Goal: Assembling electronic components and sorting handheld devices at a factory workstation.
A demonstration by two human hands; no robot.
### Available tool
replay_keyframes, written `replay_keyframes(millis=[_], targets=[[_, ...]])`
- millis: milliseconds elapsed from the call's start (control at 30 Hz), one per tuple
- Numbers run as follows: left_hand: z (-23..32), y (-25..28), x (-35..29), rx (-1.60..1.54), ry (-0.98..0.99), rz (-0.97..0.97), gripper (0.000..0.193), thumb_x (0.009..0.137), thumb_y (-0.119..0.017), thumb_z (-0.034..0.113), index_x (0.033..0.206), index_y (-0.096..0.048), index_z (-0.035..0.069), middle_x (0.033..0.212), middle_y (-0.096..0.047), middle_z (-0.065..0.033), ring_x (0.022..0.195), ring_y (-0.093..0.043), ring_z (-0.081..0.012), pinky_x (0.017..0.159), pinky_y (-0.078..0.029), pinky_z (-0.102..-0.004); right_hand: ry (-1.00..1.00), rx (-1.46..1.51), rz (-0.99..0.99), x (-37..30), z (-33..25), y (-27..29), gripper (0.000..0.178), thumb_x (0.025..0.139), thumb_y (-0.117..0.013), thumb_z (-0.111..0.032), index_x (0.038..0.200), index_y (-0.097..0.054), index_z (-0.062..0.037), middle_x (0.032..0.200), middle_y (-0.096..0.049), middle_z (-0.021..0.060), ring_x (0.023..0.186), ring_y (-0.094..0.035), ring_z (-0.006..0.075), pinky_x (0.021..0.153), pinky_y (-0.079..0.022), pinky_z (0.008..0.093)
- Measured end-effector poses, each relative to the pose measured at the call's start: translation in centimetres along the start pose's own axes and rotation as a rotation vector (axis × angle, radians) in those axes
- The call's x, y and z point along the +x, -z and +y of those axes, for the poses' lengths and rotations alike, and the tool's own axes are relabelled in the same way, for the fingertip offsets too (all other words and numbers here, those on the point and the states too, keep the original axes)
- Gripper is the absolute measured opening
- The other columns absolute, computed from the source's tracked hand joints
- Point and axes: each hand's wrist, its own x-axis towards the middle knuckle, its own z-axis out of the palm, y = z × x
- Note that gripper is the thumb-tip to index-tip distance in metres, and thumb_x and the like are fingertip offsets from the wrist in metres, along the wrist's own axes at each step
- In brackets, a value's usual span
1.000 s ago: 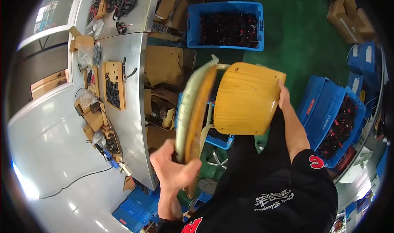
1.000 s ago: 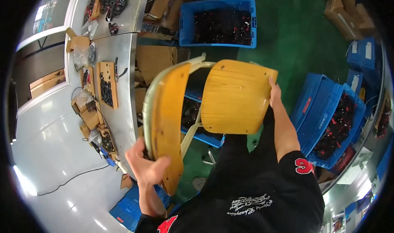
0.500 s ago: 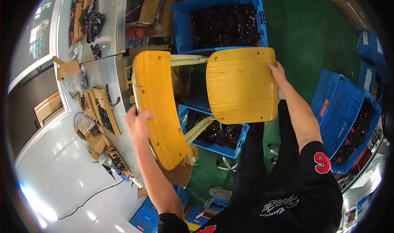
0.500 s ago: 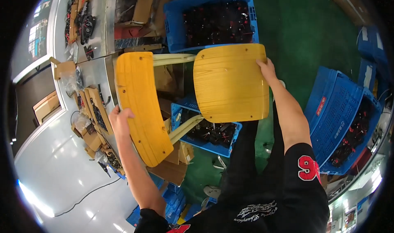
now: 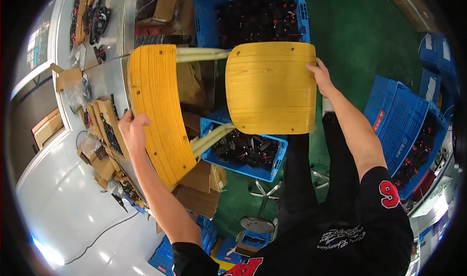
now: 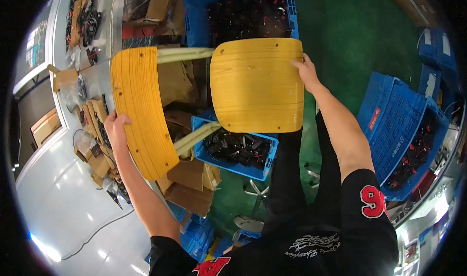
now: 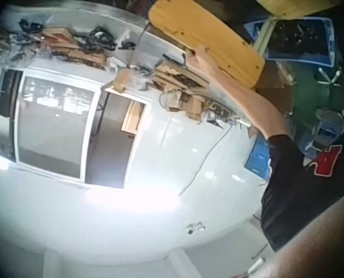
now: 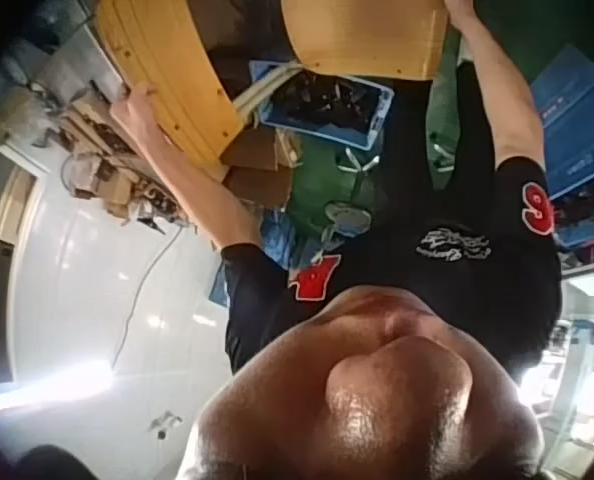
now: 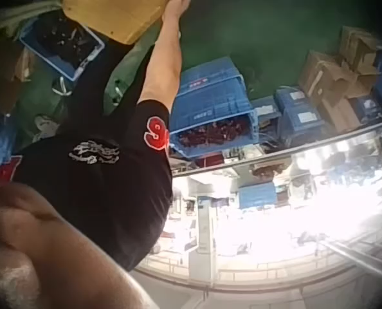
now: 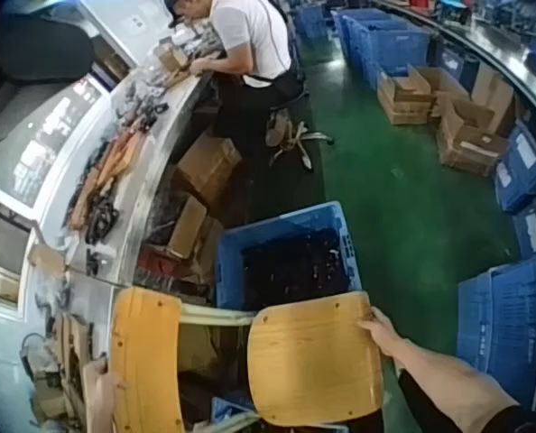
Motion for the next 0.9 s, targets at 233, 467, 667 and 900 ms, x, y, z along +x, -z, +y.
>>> replay_keyframes(millis=[233,467,667,900], targets=[[-0.9,-0.1,1.6,0.218,0.065,0.063,0.013,0.067,-0.058,0.012,0.072,-0.055,0.000,0.069,-0.049,-0.0018,0.063,-0.042,-0.0145,0.059,-0.035,-0.0303,0.002,0.011,-0.001,-0.7,0.8,-1.7,0.054,0.087,-0.060,-0.009,0.136,-0.040,0.0009,0.127,-0.057,0.0146,0.115,-0.056,0.0248,0.097,-0.043,0.0346],[-5.8,-0.6,3.8,0.247,0.046,0.111,0.022,0.065,-0.060,0.016,0.071,-0.054,-0.004,0.068,-0.051,-0.0048,0.066,-0.043,-0.0169,0.061,-0.037,-0.0333,0.059,-0.041,-0.119,1.6,4.9,-2.3,0.066,0.087,-0.060,-0.009,0.146,-0.030,-0.0011,0.132,-0.054,0.0128,0.120,-0.053,0.0221,0.101,-0.040,0.0336],[-13.1,-1.5,4.3,0.166,0.166,0.149,0.029,0.068,-0.057,0.020,0.078,-0.058,-0.006,0.074,-0.057,-0.0124,0.071,-0.050,-0.0246,0.068,-0.041,-0.0356,0.163,-0.394,-0.228,0.1,7.6,0.0,0.064,0.088,-0.064,-0.016,0.143,-0.034,-0.0020,0.134,-0.051,0.0170,0.125,-0.048,0.0239,0.101,-0.040,0.0344],[-14.9,-2.7,2.9,0.504,0.131,0.338,0.048,0.075,-0.058,0.027,0.111,-0.057,-0.005,0.103,-0.064,-0.0288,0.098,-0.060,-0.0463,0.084,-0.048,-0.0521,0.304,-1.007,0.180,-18.0,2.5,14.0,0.029,0.084,-0.068,-0.026,0.100,-0.066,-0.0013,0.093,-0.067,0.0176,0.087,-0.067,0.0312,0.077,-0.052,0.0378]])
